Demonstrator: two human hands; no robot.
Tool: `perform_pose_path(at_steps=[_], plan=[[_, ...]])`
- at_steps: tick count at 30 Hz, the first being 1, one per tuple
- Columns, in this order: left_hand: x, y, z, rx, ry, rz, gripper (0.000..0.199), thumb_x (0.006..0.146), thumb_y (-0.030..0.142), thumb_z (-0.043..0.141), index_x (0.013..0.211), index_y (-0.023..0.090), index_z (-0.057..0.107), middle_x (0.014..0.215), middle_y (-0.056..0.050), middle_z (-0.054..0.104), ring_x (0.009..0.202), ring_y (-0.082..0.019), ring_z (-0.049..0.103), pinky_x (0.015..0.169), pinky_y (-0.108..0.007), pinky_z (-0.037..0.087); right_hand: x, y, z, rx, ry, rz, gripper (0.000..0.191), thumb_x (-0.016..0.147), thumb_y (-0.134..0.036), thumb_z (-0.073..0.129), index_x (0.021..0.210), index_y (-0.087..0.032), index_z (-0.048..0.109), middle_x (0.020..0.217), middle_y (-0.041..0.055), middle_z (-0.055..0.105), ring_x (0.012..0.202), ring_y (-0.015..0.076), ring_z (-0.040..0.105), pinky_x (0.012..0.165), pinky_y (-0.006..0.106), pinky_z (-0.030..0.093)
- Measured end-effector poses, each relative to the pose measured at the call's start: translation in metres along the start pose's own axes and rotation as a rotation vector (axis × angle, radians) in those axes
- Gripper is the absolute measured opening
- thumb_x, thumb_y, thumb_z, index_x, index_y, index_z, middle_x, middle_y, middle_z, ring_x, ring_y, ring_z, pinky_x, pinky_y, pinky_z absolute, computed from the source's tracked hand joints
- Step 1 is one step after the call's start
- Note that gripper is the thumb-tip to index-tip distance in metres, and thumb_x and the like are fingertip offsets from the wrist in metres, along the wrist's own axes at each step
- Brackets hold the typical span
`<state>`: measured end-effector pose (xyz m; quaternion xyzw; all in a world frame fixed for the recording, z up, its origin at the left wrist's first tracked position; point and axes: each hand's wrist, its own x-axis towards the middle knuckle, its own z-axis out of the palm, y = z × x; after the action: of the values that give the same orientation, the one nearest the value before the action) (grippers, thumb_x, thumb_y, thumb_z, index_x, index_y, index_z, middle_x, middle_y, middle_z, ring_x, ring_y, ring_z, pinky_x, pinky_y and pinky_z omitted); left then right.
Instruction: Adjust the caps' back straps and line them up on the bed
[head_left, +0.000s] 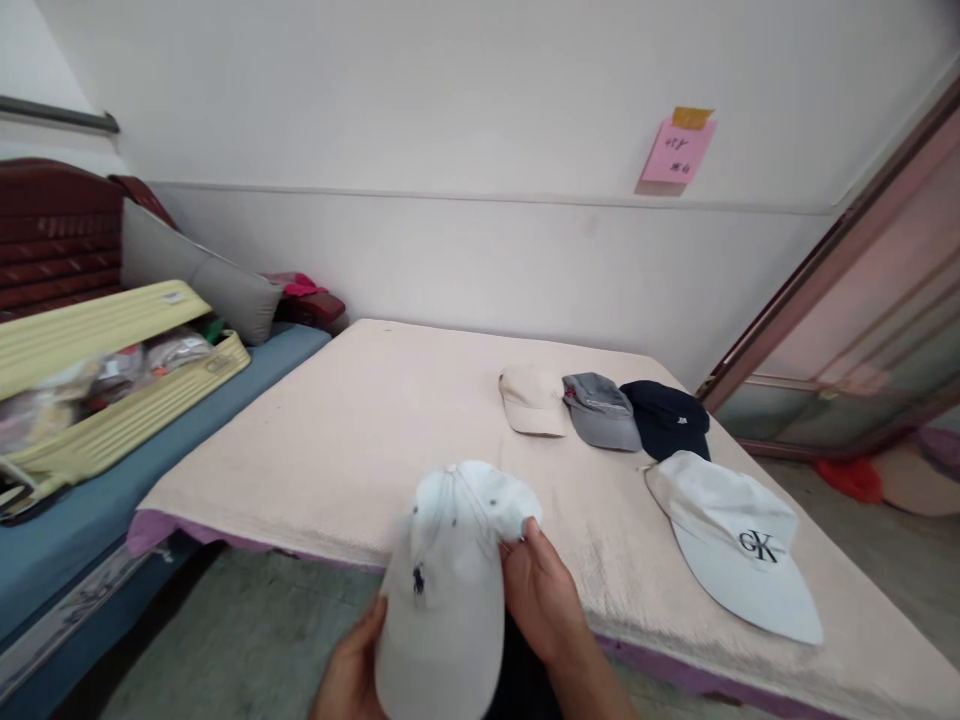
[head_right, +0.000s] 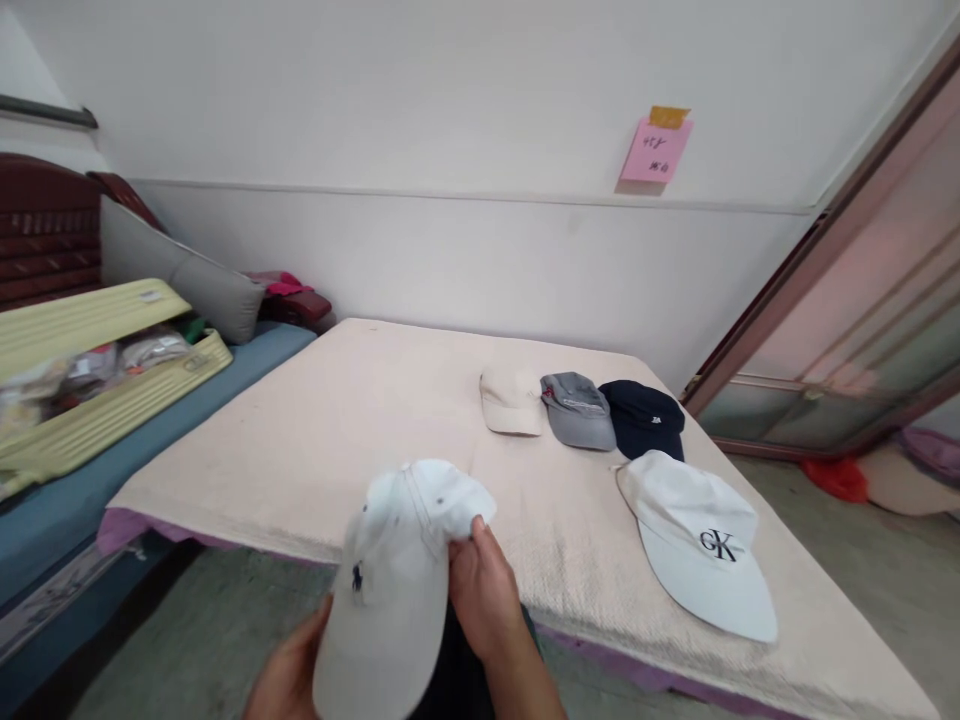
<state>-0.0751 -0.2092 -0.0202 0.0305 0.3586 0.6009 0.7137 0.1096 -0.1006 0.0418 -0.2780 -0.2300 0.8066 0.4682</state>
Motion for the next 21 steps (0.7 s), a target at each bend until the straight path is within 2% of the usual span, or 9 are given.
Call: perform_pose_path(at_steps=[2,4,6,8,10,13,16,21], plan=[[0.02,0.035,0.014,0.006,0.136,0.17,0.018,0.076,0.017,0.067,0.092,0.021,0.074,0.093,-0.006,0.076,0.101,-0.029,0.066,0.092,-0.039,0.051,0.009,0.008,-0.009,-0.042,0.022,0.001,0.047,0.081,-0.053,0.058,0.116,-0.022,0.06,0.107,0.0089,0.069,0.098,0.0245,0.063,0.087,0.04,0.043],[0.043,0.076,0.027,0.013,0.165,0.255,0.02,0.079,0.01,0.062,0.095,0.016,0.072,0.087,-0.007,0.076,0.09,-0.026,0.07,0.088,-0.037,0.054,0.014,0.017,-0.023,-0.073,0.064,0.008,0.045,0.082,-0.049,0.06,0.117,-0.021,0.058,0.101,0.0081,0.069,0.088,0.0216,0.065,0.079,0.035,0.044],[0.067,0.119,0.039,-0.021,0.173,0.361,0.025,0.083,0.005,0.052,0.099,0.013,0.069,0.08,-0.007,0.076,0.077,-0.021,0.072,0.085,-0.035,0.055,0.016,0.026,-0.038,-0.088,0.1,0.019,0.041,0.083,-0.048,0.059,0.113,-0.019,0.059,0.091,0.0072,0.07,0.076,0.0189,0.064,0.07,0.031,0.044],[0.092,0.158,0.045,-0.045,0.125,0.432,0.03,0.087,0.005,0.046,0.107,0.012,0.066,0.082,-0.007,0.076,0.078,-0.02,0.072,0.086,-0.035,0.054,0.016,0.033,-0.048,-0.088,0.119,0.021,0.038,0.084,-0.047,0.058,0.107,-0.017,0.061,0.084,0.006,0.068,0.068,0.0162,0.062,0.063,0.029,0.042],[0.116,0.188,0.043,-0.051,0.109,0.494,0.031,0.088,0.007,0.045,0.112,0.013,0.064,0.087,-0.007,0.076,0.084,-0.02,0.071,0.088,-0.034,0.053,0.017,0.038,-0.051,-0.098,0.118,0.02,0.037,0.083,-0.048,0.059,0.103,-0.016,0.061,0.08,0.0054,0.067,0.063,0.0148,0.059,0.06,0.028,0.041],[0.148,0.211,0.024,-0.012,0.215,0.555,0.03,0.088,0.008,0.047,0.112,0.016,0.064,0.087,-0.004,0.076,0.083,-0.016,0.07,0.084,-0.029,0.054,0.021,0.042,-0.048,-0.138,0.104,0.034,0.039,0.081,-0.05,0.061,0.099,-0.016,0.062,0.077,0.0055,0.065,0.06,0.0143,0.057,0.057,0.027,0.04],[0.172,0.216,-0.006,0.028,0.327,0.511,0.027,0.088,0.006,0.046,0.107,0.012,0.064,0.077,-0.004,0.074,0.07,-0.015,0.069,0.071,-0.024,0.056,0.025,0.046,-0.046,-0.172,0.107,0.055,0.039,0.079,-0.05,0.063,0.097,-0.016,0.062,0.076,0.0054,0.065,0.059,0.0138,0.057,0.055,0.026,0.038],[0.185,0.228,-0.046,0.138,0.495,0.446,0.016,0.089,0.008,0.049,0.098,0.011,0.062,0.067,0.002,0.067,0.052,-0.009,0.062,0.053,-0.02,0.052,0.031,0.057,-0.052,-0.207,0.111,0.113,0.04,0.073,-0.049,0.069,0.093,-0.016,0.062,0.072,0.0049,0.064,0.055,0.0127,0.057,0.051,0.024,0.036]])
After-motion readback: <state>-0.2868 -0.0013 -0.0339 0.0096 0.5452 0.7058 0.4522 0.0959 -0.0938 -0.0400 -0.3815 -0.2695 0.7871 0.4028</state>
